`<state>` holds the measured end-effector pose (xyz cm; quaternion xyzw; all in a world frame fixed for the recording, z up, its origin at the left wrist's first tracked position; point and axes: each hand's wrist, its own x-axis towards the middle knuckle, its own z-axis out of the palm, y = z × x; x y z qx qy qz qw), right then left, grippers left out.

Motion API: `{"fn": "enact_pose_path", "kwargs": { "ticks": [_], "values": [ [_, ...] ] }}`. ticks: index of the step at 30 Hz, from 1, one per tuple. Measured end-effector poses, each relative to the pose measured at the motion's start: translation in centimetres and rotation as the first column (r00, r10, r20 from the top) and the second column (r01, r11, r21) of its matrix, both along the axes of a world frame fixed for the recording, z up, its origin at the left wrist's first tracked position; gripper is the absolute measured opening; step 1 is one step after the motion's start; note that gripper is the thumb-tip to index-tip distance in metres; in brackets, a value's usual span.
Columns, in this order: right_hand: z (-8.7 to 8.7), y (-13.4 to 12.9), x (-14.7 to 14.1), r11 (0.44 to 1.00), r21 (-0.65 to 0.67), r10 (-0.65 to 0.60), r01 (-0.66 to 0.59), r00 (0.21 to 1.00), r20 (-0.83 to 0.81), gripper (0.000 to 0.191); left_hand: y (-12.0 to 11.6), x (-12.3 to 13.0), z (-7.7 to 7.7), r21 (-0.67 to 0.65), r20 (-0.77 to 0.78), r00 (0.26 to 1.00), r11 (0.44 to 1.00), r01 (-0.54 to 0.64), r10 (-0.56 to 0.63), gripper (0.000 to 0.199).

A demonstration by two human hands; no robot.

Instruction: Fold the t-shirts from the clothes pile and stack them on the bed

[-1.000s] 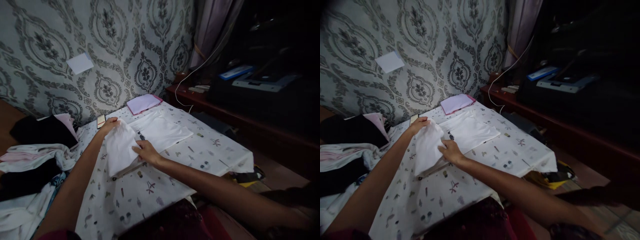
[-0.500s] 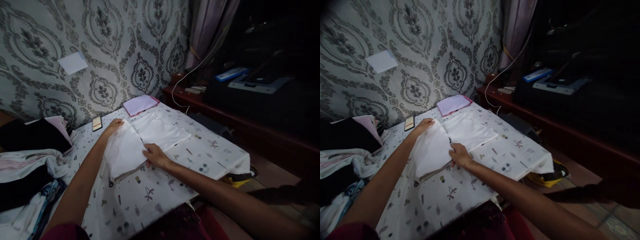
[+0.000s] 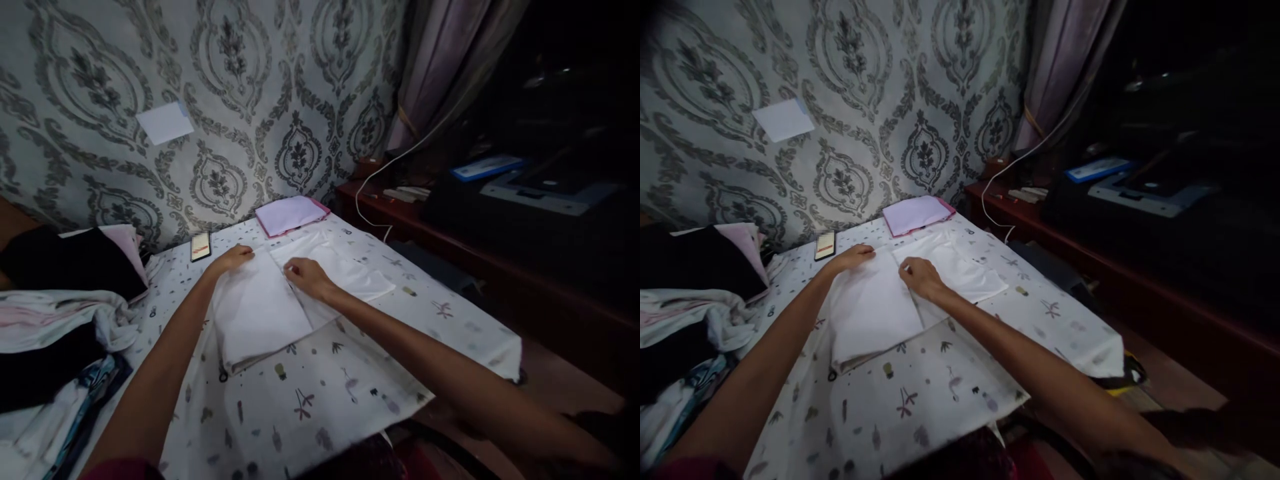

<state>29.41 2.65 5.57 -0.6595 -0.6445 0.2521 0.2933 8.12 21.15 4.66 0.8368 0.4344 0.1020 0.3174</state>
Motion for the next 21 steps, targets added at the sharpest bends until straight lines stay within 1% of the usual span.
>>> {"fn": "enact_pose_path", "kwargs": {
  "ticks": [4,6,8,11,12,15,18,21],
  "values": [
    [-0.3,8.0,-2.1,0.998,-0.034,-0.047,0.046,0.999,-0.015,0.037,-0.2,-1.4,0.2,-0.010,0.015,0.998,0.998,0.056,-0.056,0.029],
    [-0.9,10.9,-2.9,0.997,-0.055,-0.056,0.054,0.998,-0.021,0.040,-0.2,-1.8,-0.2,-0.008,0.034,0.996,0.997,0.078,-0.077,0.029],
    [-1.7,12.8,-3.5,0.996,-0.077,-0.054,0.051,0.998,-0.030,0.034,-0.2,-2.0,-0.7,-0.004,0.052,0.995,0.996,0.089,-0.089,0.030],
    [-2.9,14.3,-3.7,0.993,-0.104,-0.052,0.048,0.998,-0.034,0.008,0.1,-2.8,-1.2,0.006,0.052,0.995,0.996,0.087,-0.087,0.032],
    [-3.2,14.6,-3.7,0.993,-0.104,-0.054,0.050,0.998,-0.035,0.003,0.1,-3.3,-1.2,0.015,0.043,0.996,0.997,0.079,-0.080,0.033],
    [-4.0,15.0,-3.6,0.995,-0.068,-0.074,0.070,0.996,-0.045,0.010,0.1,-5.8,-0.9,0.061,-0.001,0.999,0.997,0.045,-0.045,0.032],
    [-4.6,15.2,-3.6,0.994,-0.025,-0.104,0.103,0.994,-0.045,0.008,-0.3,-8.5,-0.6,0.105,-0.037,0.999,0.994,0.003,0.001,0.032],
    [-5.0,15.2,-3.7,0.992,-0.013,-0.126,0.126,0.992,-0.015,0.004,-1.0,-10.2,-0.7,0.139,-0.055,0.998,0.990,-0.034,0.042,0.035]
  ]
}}
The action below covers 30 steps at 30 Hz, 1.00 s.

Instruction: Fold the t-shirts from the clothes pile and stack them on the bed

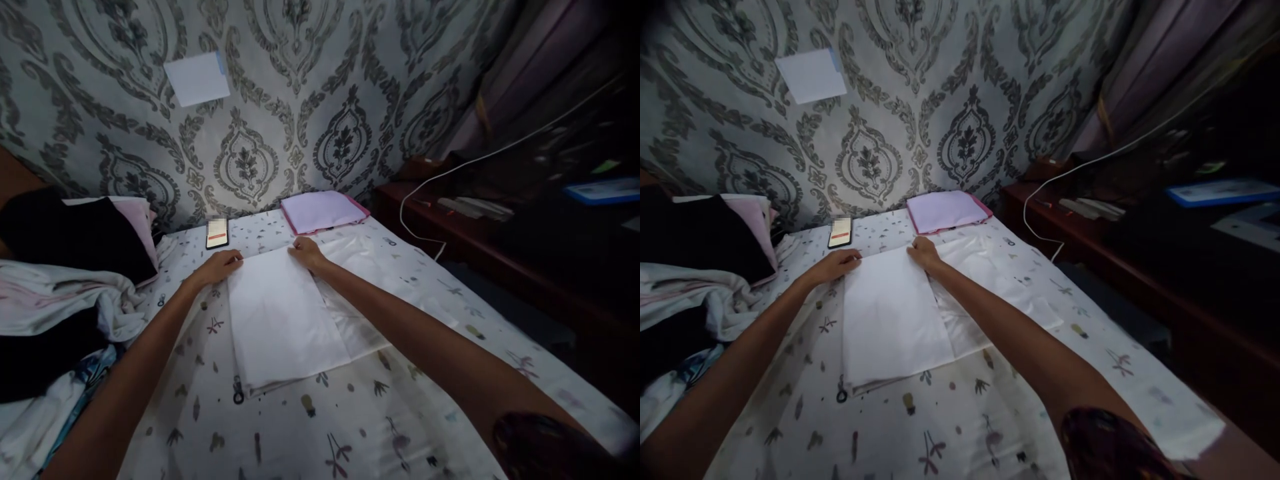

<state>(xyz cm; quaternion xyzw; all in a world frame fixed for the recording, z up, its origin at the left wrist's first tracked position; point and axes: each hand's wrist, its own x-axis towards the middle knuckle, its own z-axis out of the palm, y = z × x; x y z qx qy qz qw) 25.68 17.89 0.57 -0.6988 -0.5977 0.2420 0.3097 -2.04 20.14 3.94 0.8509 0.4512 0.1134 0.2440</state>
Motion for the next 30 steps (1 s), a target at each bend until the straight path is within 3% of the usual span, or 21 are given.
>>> {"fn": "enact_pose_path", "kwargs": {
  "ticks": [8,14,17,21,25,28,30],
  "values": [
    [0.6,-0.6,-0.6,0.999,-0.038,0.000,0.004,0.995,0.098,0.007,-1.5,0.0,-0.8,0.072,-0.014,0.996,0.994,-0.087,0.089,0.030],
    [1.3,-1.4,-1.0,0.998,-0.059,0.008,0.002,0.984,0.176,0.025,-2.3,-0.7,-1.7,0.076,0.087,0.979,0.979,-0.188,0.182,0.033],
    [1.5,-2.0,-0.9,0.997,-0.082,0.030,-0.013,0.976,0.214,0.034,-3.4,-0.7,-1.9,0.179,0.077,0.977,0.962,-0.207,0.196,0.036],
    [0.7,-2.8,-0.6,0.995,0.055,0.069,-0.089,0.953,0.295,0.039,-7.6,1.0,-1.7,0.357,0.029,0.992,0.926,-0.124,0.122,0.040],
    [0.0,-4.5,-0.1,0.940,0.224,0.194,-0.258,0.942,0.274,0.032,-14.4,3.5,-1.3,0.308,-0.036,0.990,0.941,0.139,-0.135,0.050],
    [0.9,-8.1,0.4,0.896,0.254,0.313,-0.366,0.923,0.223,0.025,-19.1,3.7,-0.8,0.247,-0.098,0.959,0.927,0.283,-0.267,0.054],
    [1.6,-11.7,0.8,0.854,0.253,0.408,-0.454,0.888,0.213,0.024,-21.4,2.9,-0.6,0.236,-0.111,0.955,0.927,0.293,-0.274,0.056]
  ]
}}
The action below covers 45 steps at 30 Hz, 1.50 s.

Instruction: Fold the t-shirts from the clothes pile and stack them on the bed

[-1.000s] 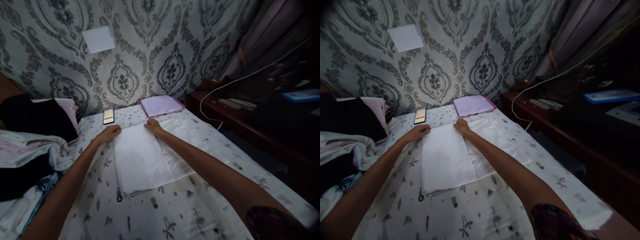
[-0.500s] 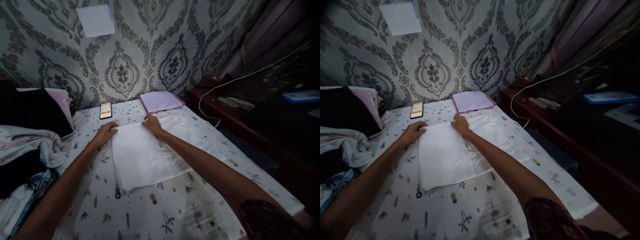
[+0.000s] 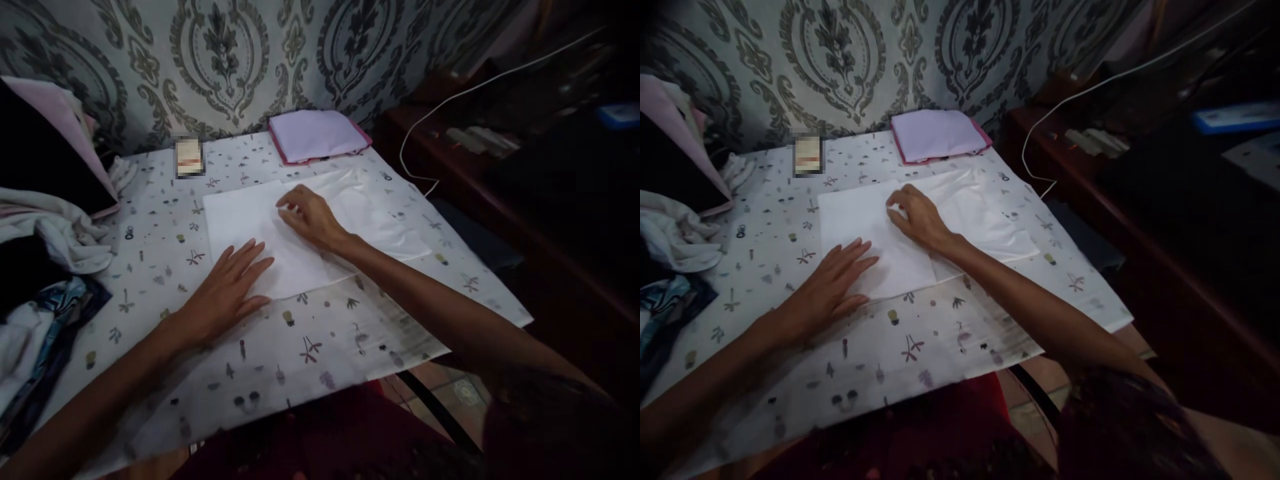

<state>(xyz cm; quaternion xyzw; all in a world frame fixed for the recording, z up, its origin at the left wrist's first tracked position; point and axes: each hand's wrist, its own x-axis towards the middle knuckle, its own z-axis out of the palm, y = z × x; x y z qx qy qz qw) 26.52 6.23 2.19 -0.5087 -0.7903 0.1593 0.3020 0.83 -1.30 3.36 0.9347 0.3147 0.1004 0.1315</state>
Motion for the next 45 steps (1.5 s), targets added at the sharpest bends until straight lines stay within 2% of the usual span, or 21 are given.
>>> {"fn": "enact_pose_path", "kwargs": {
  "ticks": [2,5,7,9,13,17,20,25,30,34,37,41,43,45],
  "values": [
    [0.3,-3.9,0.5,0.990,0.010,0.139,-0.140,0.990,0.015,0.029,-1.7,-1.0,0.1,0.029,0.027,0.999,0.999,-0.042,0.042,0.058],
    [-0.5,-8.7,1.1,0.955,0.016,0.293,-0.295,0.953,0.076,0.045,-3.5,-1.7,-0.6,0.087,0.079,0.986,0.985,-0.152,0.145,0.050],
    [-1.3,-10.5,1.1,0.944,-0.031,0.328,-0.327,0.935,0.135,0.057,-4.4,-1.4,-1.3,0.119,0.107,0.965,0.961,-0.251,0.239,0.047],
    [-2.0,-11.1,1.0,0.944,-0.096,0.327,-0.314,0.926,0.189,0.063,-5.0,-0.6,-2.0,0.136,0.122,0.939,0.931,-0.338,0.323,0.046],
    [-2.4,-11.1,0.6,0.947,-0.164,0.308,-0.275,0.923,0.232,0.064,-5.5,0.3,-2.5,0.144,0.113,0.896,0.886,-0.441,0.429,0.041],
    [-2.4,-10.9,0.5,0.951,-0.128,0.302,-0.281,0.932,0.199,0.060,-6.3,-0.3,-2.5,0.158,0.106,0.847,0.832,-0.532,0.522,0.043],
    [-2.6,-10.9,0.8,0.953,-0.099,0.299,-0.285,0.937,0.178,0.056,-7.0,-0.9,-2.6,0.173,0.090,0.832,0.814,-0.555,0.548,0.047],
    [-3.1,-11.2,1.9,0.955,0.013,0.292,-0.297,0.947,0.136,0.052,-7.5,-1.2,-2.6,0.232,0.086,0.858,0.827,-0.511,0.506,0.045],
    [-3.2,-11.5,2.8,0.954,0.235,0.170,-0.188,0.981,0.095,0.032,-7.3,-1.7,-2.9,0.288,0.097,0.905,0.858,-0.425,0.415,0.039],
    [-3.0,-11.6,3.3,0.927,0.334,0.114,-0.171,0.976,0.183,0.026,-7.4,-2.1,-3.0,0.300,0.104,0.923,0.874,-0.383,0.369,0.037],
    [-2.3,-12.0,4.0,0.921,0.318,0.154,-0.226,0.959,0.236,0.028,-7.5,-2.6,-2.5,0.286,0.127,0.936,0.892,-0.350,0.327,0.038],
    [-0.4,-11.8,4.5,0.942,0.199,0.241,-0.271,0.957,0.164,0.034,-6.3,-2.5,-1.2,0.211,0.199,0.940,0.925,-0.317,0.277,0.034],
    [0.8,-10.6,3.6,0.958,0.159,0.220,-0.240,0.966,0.134,0.036,-4.9,-1.4,-0.5,0.203,0.214,0.935,0.924,-0.324,0.281,0.034],
    [1.6,-8.3,1.7,0.976,0.124,0.163,-0.180,0.977,0.135,0.042,-3.1,0.4,-0.1,0.227,0.190,0.941,0.920,-0.320,0.280,0.037]
  ]
}}
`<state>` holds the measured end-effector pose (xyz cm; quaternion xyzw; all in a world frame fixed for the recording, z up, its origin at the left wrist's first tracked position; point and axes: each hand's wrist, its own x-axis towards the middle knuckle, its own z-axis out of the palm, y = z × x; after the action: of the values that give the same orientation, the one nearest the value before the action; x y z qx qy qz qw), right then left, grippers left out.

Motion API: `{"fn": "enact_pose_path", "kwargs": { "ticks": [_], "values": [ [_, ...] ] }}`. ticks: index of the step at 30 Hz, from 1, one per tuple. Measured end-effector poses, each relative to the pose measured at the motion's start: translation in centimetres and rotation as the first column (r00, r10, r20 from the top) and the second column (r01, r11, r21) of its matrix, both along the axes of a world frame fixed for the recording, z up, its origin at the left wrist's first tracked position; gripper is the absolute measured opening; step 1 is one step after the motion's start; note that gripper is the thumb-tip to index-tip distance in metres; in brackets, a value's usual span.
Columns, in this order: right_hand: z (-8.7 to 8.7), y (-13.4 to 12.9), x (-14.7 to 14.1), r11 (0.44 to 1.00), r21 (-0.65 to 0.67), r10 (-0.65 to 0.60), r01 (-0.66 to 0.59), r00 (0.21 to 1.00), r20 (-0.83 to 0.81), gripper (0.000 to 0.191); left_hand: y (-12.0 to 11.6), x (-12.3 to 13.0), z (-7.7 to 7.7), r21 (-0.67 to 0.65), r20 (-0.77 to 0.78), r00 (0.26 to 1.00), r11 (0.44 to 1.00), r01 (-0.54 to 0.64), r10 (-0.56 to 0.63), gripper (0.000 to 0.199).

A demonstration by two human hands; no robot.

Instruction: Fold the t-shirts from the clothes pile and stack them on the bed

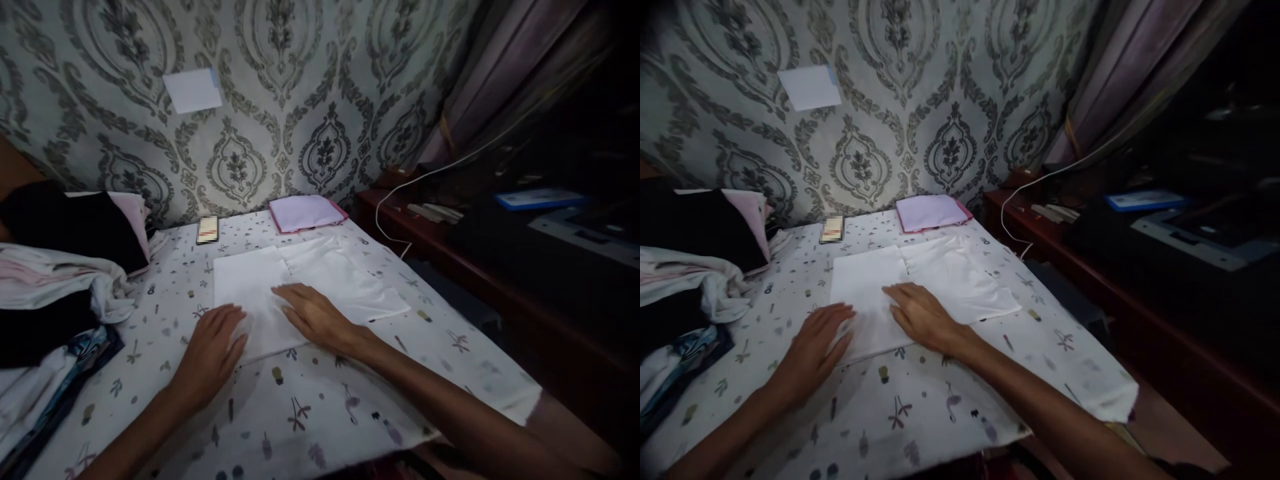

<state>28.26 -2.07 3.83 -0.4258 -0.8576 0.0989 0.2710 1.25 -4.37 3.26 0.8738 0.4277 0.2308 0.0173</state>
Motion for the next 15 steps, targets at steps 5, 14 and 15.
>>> {"fn": "enact_pose_path", "kwargs": {
  "ticks": [5,14,15],
  "values": [
    [-0.4,7.8,-5.0,0.961,-0.141,-0.212,0.239,0.959,0.186,0.057,3.9,4.1,-1.6,-0.020,-0.152,0.988,0.999,-0.031,0.028,0.059],
    [-3.7,11.5,-5.8,0.917,-0.166,-0.291,0.364,0.892,0.346,0.061,4.1,0.0,-5.7,-0.178,-0.126,0.992,0.983,-0.049,0.027,0.066],
    [-3.5,11.6,-5.6,0.917,-0.179,-0.282,0.357,0.897,0.341,0.061,5.3,-0.7,-5.2,-0.178,-0.070,0.997,0.983,-0.043,0.031,0.063]
  ]
}}
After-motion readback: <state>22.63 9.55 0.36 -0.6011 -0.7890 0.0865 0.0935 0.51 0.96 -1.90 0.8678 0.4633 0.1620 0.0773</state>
